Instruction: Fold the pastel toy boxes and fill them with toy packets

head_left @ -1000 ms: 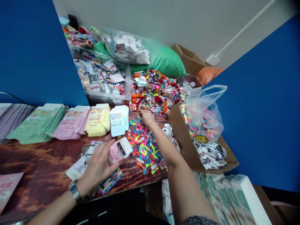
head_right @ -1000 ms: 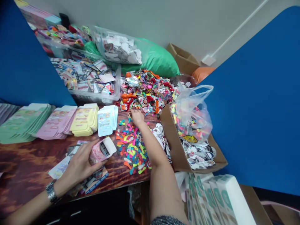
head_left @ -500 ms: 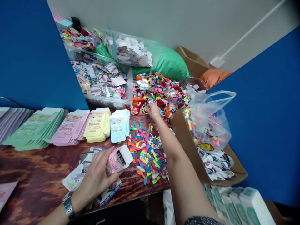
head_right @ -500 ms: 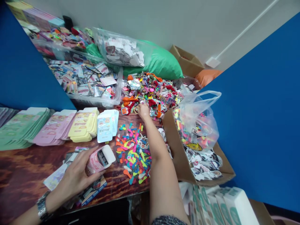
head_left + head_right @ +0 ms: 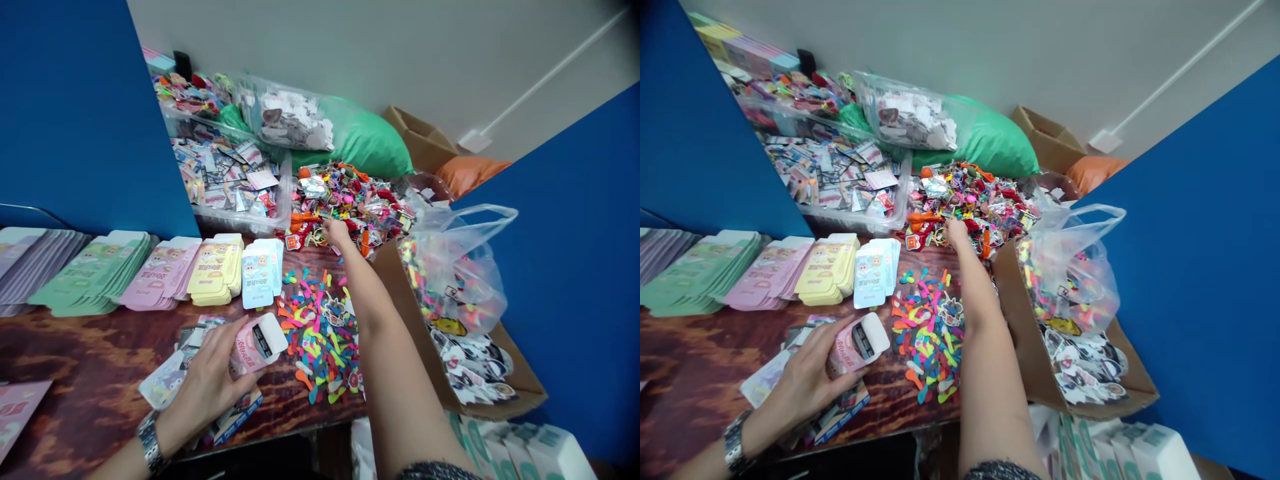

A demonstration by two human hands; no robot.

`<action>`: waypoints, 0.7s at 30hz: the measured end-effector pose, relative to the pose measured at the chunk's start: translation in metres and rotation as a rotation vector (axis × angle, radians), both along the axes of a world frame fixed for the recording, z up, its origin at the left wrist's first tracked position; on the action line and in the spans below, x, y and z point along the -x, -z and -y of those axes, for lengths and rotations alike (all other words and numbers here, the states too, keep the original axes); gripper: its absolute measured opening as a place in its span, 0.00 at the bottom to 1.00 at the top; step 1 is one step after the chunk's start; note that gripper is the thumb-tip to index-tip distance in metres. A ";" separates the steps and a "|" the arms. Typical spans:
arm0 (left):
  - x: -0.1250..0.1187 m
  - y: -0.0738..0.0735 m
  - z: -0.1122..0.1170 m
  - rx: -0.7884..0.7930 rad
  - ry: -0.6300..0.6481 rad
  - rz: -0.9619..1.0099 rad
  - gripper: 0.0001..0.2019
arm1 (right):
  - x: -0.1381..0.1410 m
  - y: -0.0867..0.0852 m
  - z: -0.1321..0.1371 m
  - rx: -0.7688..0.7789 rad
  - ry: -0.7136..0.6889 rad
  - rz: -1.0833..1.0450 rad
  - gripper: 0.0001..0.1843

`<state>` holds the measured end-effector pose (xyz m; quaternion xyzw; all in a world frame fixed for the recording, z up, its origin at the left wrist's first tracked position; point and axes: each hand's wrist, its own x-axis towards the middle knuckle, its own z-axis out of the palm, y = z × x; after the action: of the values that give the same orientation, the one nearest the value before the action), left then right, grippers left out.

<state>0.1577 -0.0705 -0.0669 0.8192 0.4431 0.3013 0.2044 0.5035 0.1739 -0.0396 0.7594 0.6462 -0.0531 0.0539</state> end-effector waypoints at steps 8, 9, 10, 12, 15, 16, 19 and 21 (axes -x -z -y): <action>-0.005 0.002 -0.002 0.067 -0.086 0.019 0.34 | 0.011 -0.061 0.050 -0.135 -0.120 -0.125 0.12; -0.007 0.002 -0.002 0.081 -0.102 0.022 0.34 | 0.019 -0.070 0.062 -0.135 -0.152 -0.154 0.11; -0.009 0.002 -0.002 0.097 -0.115 0.027 0.34 | 0.028 -0.080 0.074 -0.129 -0.192 -0.192 0.11; -0.014 0.002 -0.001 0.149 -0.130 0.049 0.34 | 0.052 -0.096 0.099 -0.116 -0.310 -0.330 0.10; -0.017 -0.001 0.002 0.226 -0.157 0.102 0.34 | 0.090 -0.109 0.134 -0.098 -0.441 -0.528 0.10; -0.017 -0.002 0.003 0.240 -0.169 0.117 0.33 | 0.102 -0.110 0.144 -0.082 -0.464 -0.572 0.09; -0.014 -0.005 0.008 0.265 -0.213 0.146 0.32 | 0.132 -0.102 0.168 -0.002 -0.517 -0.661 0.07; -0.009 -0.006 0.011 0.269 -0.247 0.149 0.31 | 0.147 -0.093 0.179 0.053 -0.540 -0.654 0.06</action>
<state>0.1670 -0.0817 -0.0604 0.6995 0.5600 0.3218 0.3058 0.3570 -0.0056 0.0530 0.5045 0.8034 -0.2916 -0.1223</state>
